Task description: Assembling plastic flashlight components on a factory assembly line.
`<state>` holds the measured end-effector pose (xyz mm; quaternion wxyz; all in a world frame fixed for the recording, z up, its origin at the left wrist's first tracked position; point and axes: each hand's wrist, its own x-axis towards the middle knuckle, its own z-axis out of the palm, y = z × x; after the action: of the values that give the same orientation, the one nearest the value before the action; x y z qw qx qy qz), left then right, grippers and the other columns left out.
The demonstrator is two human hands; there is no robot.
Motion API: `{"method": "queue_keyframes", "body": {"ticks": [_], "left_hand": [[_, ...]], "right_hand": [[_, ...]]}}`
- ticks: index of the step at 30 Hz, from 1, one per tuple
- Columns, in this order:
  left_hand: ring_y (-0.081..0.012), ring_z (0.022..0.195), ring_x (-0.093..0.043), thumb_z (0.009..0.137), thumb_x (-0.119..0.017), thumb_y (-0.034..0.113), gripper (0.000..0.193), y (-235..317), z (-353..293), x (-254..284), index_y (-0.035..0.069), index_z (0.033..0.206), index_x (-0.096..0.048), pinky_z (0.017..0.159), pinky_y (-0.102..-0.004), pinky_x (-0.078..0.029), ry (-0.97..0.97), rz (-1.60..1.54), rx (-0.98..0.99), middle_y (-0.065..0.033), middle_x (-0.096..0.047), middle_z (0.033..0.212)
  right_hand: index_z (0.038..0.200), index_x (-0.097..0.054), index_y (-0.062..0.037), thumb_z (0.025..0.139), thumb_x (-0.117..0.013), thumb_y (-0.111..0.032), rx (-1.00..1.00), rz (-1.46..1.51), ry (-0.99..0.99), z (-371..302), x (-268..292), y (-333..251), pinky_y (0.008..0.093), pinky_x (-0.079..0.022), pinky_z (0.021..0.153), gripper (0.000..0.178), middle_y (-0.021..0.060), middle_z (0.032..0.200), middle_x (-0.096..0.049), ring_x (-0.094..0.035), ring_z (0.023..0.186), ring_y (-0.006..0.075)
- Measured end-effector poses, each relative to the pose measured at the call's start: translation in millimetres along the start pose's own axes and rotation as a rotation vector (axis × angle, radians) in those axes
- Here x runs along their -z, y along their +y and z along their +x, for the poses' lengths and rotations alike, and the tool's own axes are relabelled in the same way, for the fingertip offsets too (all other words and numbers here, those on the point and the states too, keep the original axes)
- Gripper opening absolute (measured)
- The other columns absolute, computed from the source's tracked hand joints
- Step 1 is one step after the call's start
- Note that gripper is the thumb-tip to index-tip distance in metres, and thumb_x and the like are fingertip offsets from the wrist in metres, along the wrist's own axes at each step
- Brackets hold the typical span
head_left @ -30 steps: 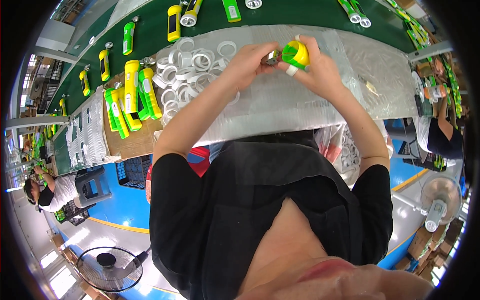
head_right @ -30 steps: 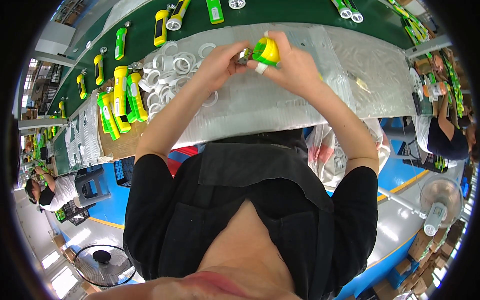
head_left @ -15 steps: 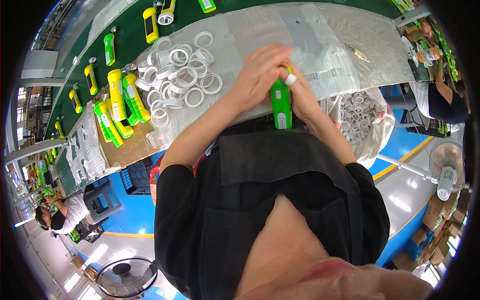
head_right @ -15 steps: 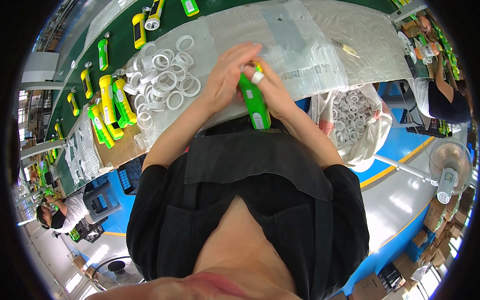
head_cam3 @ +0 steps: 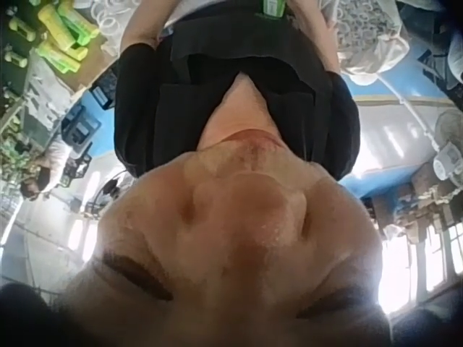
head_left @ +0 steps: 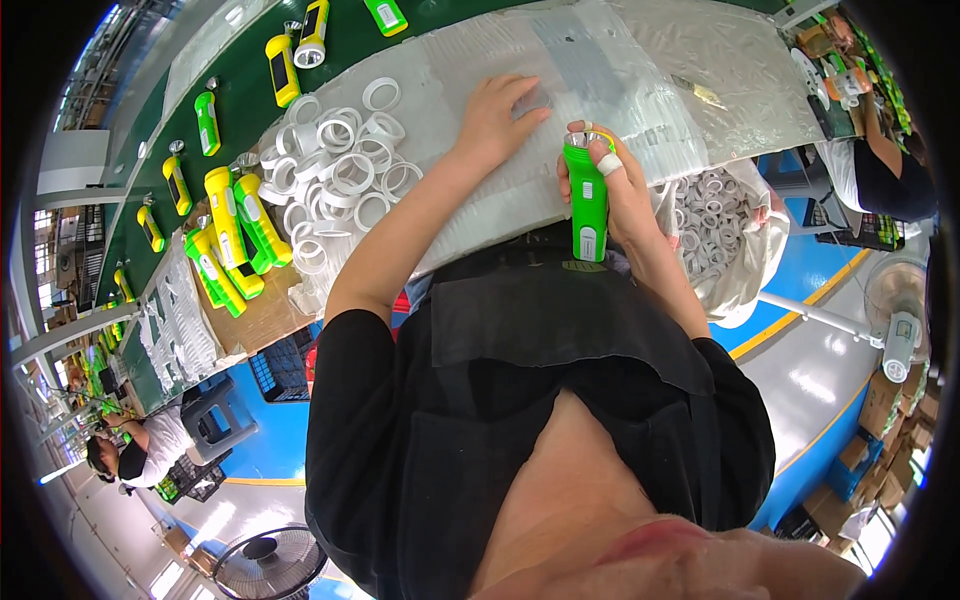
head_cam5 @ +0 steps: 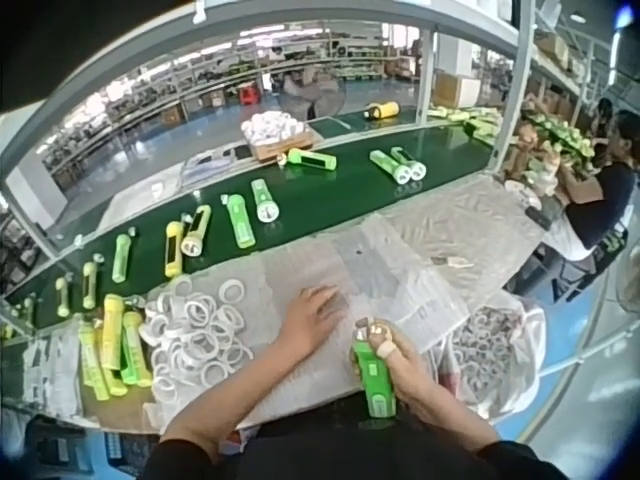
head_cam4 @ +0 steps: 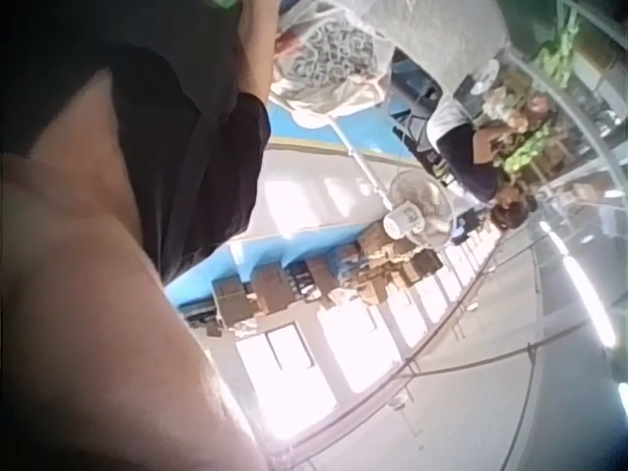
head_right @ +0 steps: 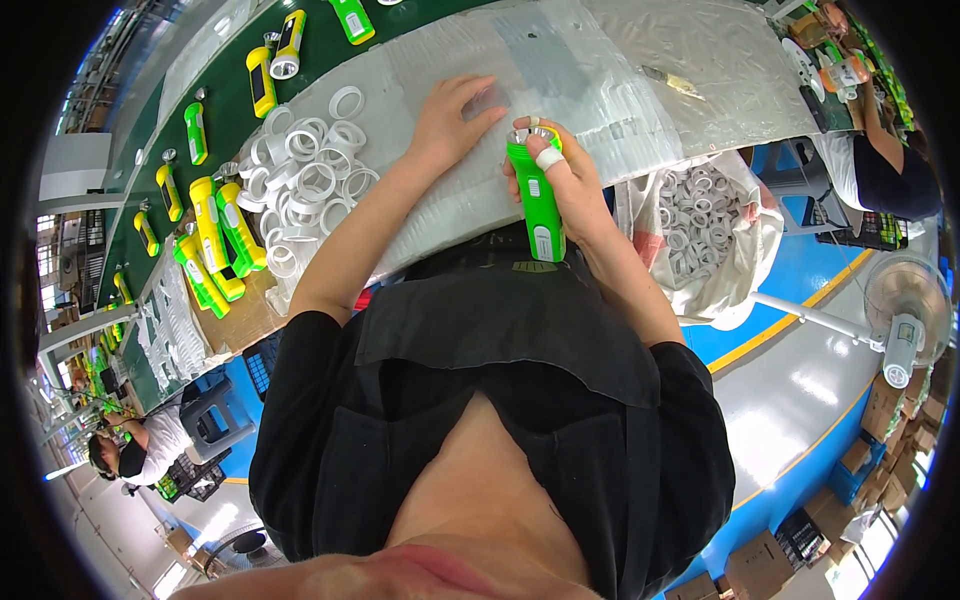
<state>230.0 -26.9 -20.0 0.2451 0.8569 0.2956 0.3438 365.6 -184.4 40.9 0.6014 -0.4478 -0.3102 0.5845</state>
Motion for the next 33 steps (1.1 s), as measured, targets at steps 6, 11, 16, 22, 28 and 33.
{"method": "queue_keyframes", "body": {"ticks": [6,11,16,22,28,33], "left_hand": [[-0.0219,0.105,-0.054,0.091,-0.065,0.025,0.04,36,-2,36,0.007,0.126,-0.06,0.085,-0.0318,-0.046,0.041,-0.425,0.002,-0.0096,-0.059,0.116],[-0.0181,0.102,-0.051,0.102,-0.044,0.027,0.038,64,-22,63,0.006,0.131,-0.057,0.077,-0.0269,-0.048,-0.109,-0.347,-0.122,-0.0121,-0.047,0.12],[-0.0172,0.107,-0.048,0.104,-0.036,0.031,0.044,63,-34,76,0.002,0.13,-0.057,0.076,-0.0263,-0.05,-0.018,-0.343,-0.133,-0.0127,-0.046,0.122],[-0.0258,0.109,-0.05,0.101,-0.037,0.024,0.04,58,-36,87,0.001,0.122,-0.062,0.089,-0.0337,-0.045,0.014,-0.284,-0.257,-0.0141,-0.053,0.122],[-0.0285,0.115,-0.051,0.098,-0.04,0.019,0.034,48,-36,92,0.003,0.116,-0.064,0.1,-0.0409,-0.034,0.164,-0.273,-0.239,-0.0118,-0.058,0.122],[-0.0318,0.13,-0.042,0.102,-0.032,0.024,0.042,37,-14,121,0.0,0.128,-0.056,0.103,-0.0383,-0.037,0.118,-0.09,-0.254,-0.0153,-0.051,0.136]], "right_hand": [[0.125,-0.049,-0.0028,0.098,-0.052,-0.031,0.016,-0.004,-0.068,9,-10,-7,0.0291,-0.049,0.062,0.039,0.0105,0.087,-0.06,-0.058,0.07,0.0155],[0.127,-0.048,-0.0014,0.098,-0.053,-0.03,0.063,-0.037,-0.216,18,-25,-11,0.029,-0.049,0.064,0.041,0.0107,0.087,-0.06,-0.059,0.072,0.0158],[0.127,-0.047,-0.0015,0.097,-0.055,-0.034,0.031,-0.129,-0.25,22,-41,-12,0.0283,-0.05,0.065,0.045,0.0097,0.088,-0.06,-0.06,0.074,0.0156],[0.122,-0.048,-0.0021,0.097,-0.054,-0.035,-0.027,-0.177,-0.334,30,-52,-10,0.0288,-0.05,0.066,0.042,0.0094,0.092,-0.059,-0.06,0.075,0.0157],[0.124,-0.045,-0.0054,0.097,-0.053,-0.041,-0.104,-0.037,-0.323,45,-73,-2,0.0289,-0.049,0.064,0.045,0.0086,0.092,-0.058,-0.06,0.073,0.0166],[0.125,-0.045,-0.0066,0.098,-0.052,-0.038,0.066,-0.031,-0.463,84,-85,-1,0.0292,-0.048,0.062,0.041,0.0079,0.09,-0.058,-0.059,0.071,0.0165]]}}
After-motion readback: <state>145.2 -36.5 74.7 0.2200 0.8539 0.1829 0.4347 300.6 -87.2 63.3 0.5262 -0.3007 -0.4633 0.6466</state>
